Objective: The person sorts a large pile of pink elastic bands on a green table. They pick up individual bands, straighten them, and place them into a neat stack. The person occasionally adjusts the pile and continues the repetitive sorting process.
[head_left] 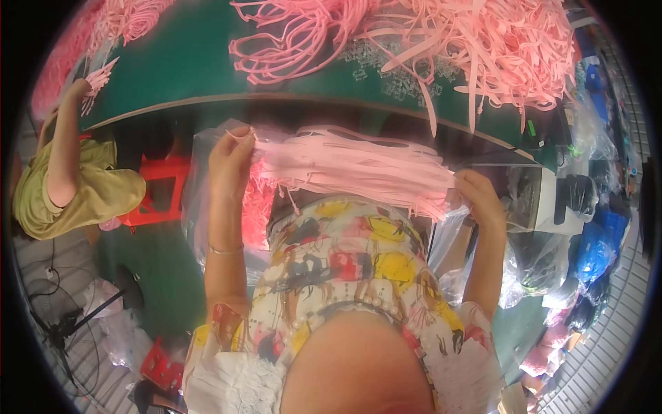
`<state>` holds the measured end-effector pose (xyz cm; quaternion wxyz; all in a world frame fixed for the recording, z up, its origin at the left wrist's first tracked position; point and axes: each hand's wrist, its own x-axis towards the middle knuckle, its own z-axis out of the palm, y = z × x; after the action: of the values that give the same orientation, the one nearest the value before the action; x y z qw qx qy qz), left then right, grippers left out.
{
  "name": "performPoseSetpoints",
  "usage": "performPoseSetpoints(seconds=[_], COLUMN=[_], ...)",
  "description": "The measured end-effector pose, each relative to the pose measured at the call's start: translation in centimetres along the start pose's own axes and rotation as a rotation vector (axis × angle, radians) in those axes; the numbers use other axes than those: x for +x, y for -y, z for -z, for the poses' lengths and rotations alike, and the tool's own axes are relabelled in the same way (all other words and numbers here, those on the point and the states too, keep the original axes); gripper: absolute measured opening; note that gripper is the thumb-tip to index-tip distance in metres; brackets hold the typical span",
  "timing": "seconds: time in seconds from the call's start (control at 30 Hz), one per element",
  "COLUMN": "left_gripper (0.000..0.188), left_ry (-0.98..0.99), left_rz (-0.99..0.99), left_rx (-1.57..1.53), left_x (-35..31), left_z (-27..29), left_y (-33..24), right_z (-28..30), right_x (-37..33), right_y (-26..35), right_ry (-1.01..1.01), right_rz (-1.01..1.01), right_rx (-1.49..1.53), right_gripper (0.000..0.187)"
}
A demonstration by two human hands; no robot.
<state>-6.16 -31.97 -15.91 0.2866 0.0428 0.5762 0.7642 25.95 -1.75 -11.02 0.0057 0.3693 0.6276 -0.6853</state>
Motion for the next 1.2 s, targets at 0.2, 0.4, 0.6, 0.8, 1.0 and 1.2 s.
performPoseSetpoints(seconds=[0.2,0.4,0.6,0.8,1.0,1.2], left_gripper=[0.042,0.049,0.032,0.022,0.027,0.025], left_ry=[-0.063,-0.006,0.233,0.376,0.312,0.29], left_rz=[0.112,-0.349,-0.672,-0.587,-0.857,-0.893], left_rx=[0.448,1.311,1.066,0.766,0.913,1.011], left_x=[0.7,1.6,1.6,3.1,4.6,6.7], left_z=[3.9,5.6,-5.1,-14.6,-18.9,-21.0], left_y=[3.7,6.6,0.0,-1.6,-2.7,-2.9], right_z=[-0.3,-0.1,-1.3,-3.4,-4.5,-2.4], right_x=[1.4,0.4,0.3,7.4,13.4,16.5], right_y=[-3.1,-4.0,1.3,10.4,13.8,15.5], right_ry=[0.013,-0.066,-0.251,-0.512,-0.645,-0.55], right_rz=[0.052,0.156,0.417,0.796,0.892,1.006], right_rx=[-0.176,-0.634,-1.013,-0.736,-0.905,-1.119], right_gripper=[0.009,0.012,0.016,0.015,0.017,0.017])
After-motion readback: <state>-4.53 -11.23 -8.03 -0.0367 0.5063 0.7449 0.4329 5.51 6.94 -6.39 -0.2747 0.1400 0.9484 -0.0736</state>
